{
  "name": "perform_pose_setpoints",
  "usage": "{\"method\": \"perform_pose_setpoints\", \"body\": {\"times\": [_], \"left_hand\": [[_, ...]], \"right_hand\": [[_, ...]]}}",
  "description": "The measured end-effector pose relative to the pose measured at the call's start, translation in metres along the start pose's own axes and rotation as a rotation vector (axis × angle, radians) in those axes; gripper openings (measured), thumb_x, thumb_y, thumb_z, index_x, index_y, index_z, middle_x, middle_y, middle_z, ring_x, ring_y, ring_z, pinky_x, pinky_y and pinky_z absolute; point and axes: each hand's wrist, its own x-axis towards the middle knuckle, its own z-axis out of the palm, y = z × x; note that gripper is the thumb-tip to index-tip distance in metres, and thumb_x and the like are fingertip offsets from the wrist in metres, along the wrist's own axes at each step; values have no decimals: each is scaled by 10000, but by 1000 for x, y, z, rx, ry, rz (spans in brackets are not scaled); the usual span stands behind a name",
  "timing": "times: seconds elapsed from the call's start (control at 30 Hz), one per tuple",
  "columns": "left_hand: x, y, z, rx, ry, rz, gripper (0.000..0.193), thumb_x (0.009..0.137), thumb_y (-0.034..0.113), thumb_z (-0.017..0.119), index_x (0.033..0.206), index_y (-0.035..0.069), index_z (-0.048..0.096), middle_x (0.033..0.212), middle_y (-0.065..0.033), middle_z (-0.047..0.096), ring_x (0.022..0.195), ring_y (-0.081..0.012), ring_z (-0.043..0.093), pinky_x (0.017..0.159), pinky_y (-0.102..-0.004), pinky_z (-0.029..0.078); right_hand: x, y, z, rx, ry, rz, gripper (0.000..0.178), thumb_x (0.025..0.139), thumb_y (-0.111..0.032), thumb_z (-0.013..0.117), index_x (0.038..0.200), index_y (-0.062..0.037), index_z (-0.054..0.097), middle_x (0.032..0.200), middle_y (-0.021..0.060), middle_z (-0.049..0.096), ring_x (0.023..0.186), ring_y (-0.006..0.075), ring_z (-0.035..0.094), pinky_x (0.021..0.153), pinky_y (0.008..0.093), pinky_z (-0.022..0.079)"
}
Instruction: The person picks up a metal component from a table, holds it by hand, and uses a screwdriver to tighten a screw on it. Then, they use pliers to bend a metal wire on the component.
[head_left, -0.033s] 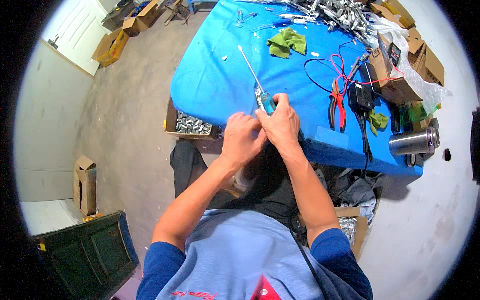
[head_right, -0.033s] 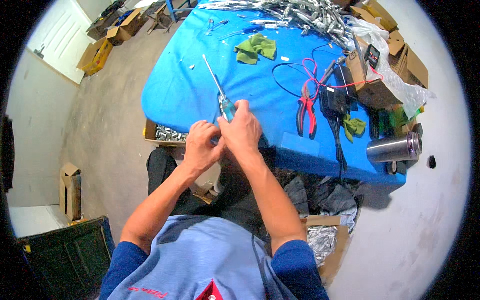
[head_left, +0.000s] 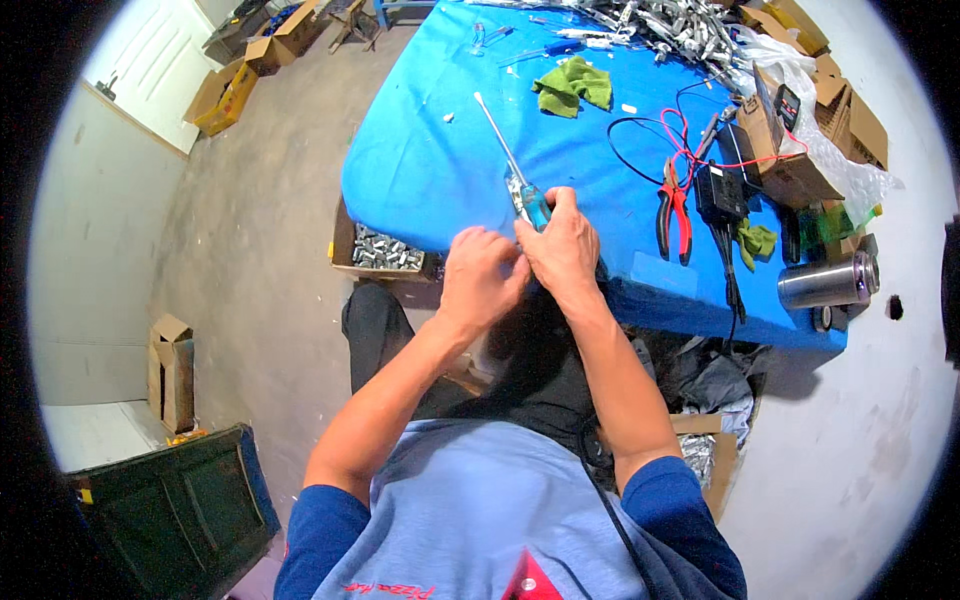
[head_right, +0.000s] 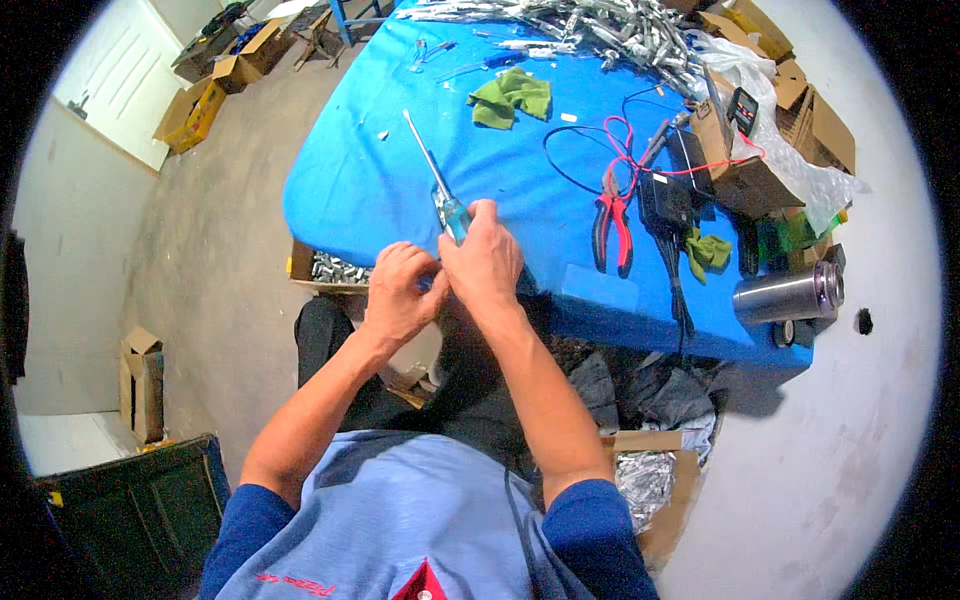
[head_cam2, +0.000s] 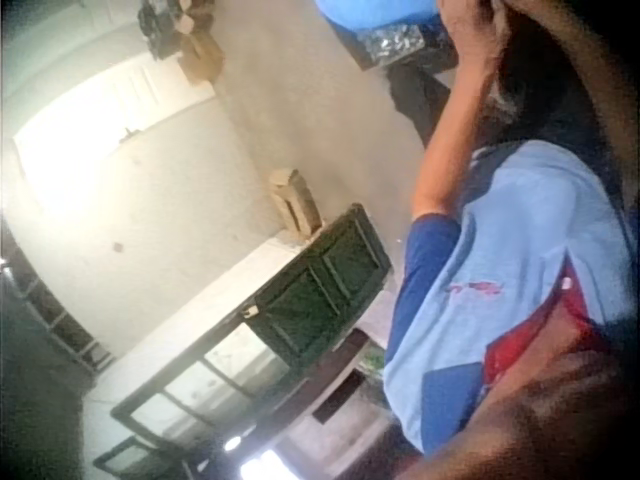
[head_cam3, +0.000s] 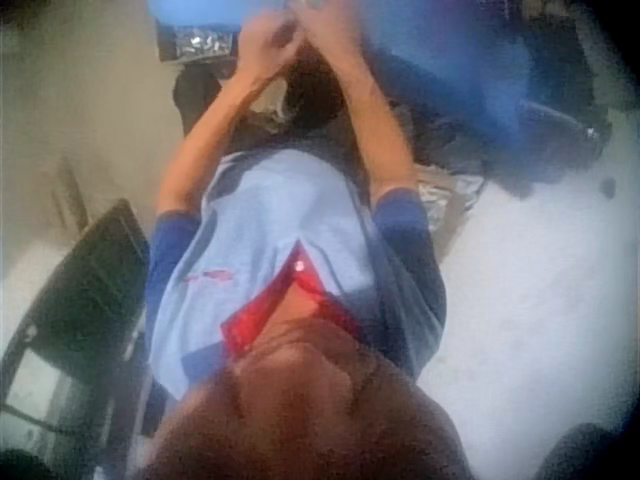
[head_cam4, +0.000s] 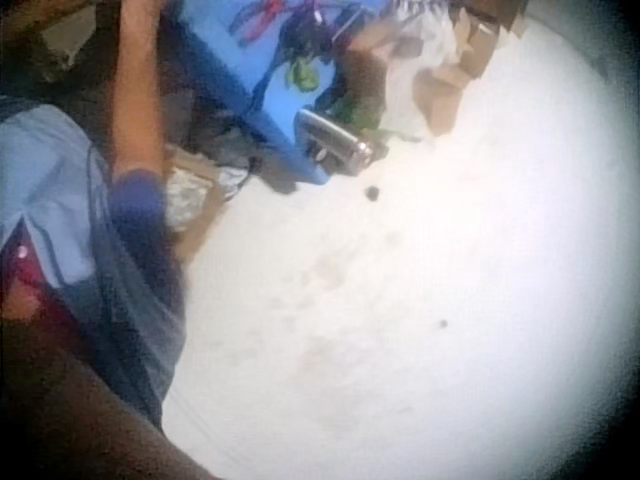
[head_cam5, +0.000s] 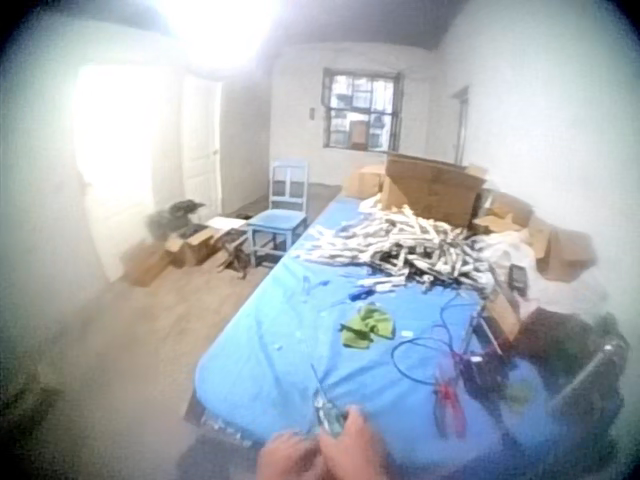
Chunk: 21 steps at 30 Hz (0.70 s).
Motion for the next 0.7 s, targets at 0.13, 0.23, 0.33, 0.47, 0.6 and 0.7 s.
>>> {"method": "perform_pose_setpoints", "body": {"times": [0.13,0.23,0.33,0.47,0.6,0.7], "left_hand": [[-1,-10,-17,11,49,-67,176,834,153,725,761,20,636,763,-126,628,753,-315,609,744,-407,469],[3,-22,-28,44,83,-136,200,856,162,727,776,2,637,758,-130,631,722,-287,614,692,-387,476],[16,-23,-39,22,75,-91,194,862,175,724,805,5,648,845,-132,654,776,-284,636,721,-374,493],[40,-11,-49,50,62,-1,200,848,210,734,830,25,658,990,-138,667,912,-301,640,831,-389,488],[57,-3,-50,95,-32,3,219,816,246,752,847,46,668,1103,-146,656,1050,-329,609,938,-434,442],[60,-8,-44,153,-78,-13,244,807,272,754,868,49,678,1164,-155,641,1096,-336,598,967,-448,427]], "right_hand": [[1,19,-4,184,14,-69,450,785,-260,734,1140,-30,582,1012,245,686,964,430,665,840,485,517],[1,29,-23,300,-37,-169,436,783,-235,754,1124,-23,585,975,207,691,939,361,687,841,426,527],[3,25,-44,336,-97,-223,421,772,-202,762,1104,-11,587,963,175,688,930,306,690,836,395,529],[9,23,-58,359,-239,-287,419,764,-206,762,1094,-12,592,955,177,684,919,305,692,832,397,529],[26,21,-67,245,-410,-420,442,742,-156,779,1105,-12,573,936,85,640,867,180,617,816,338,503],[51,28,-66,205,-411,-520,452,731,-163,764,1106,-8,568,932,93,639,855,201,616,811,354,505]]}}
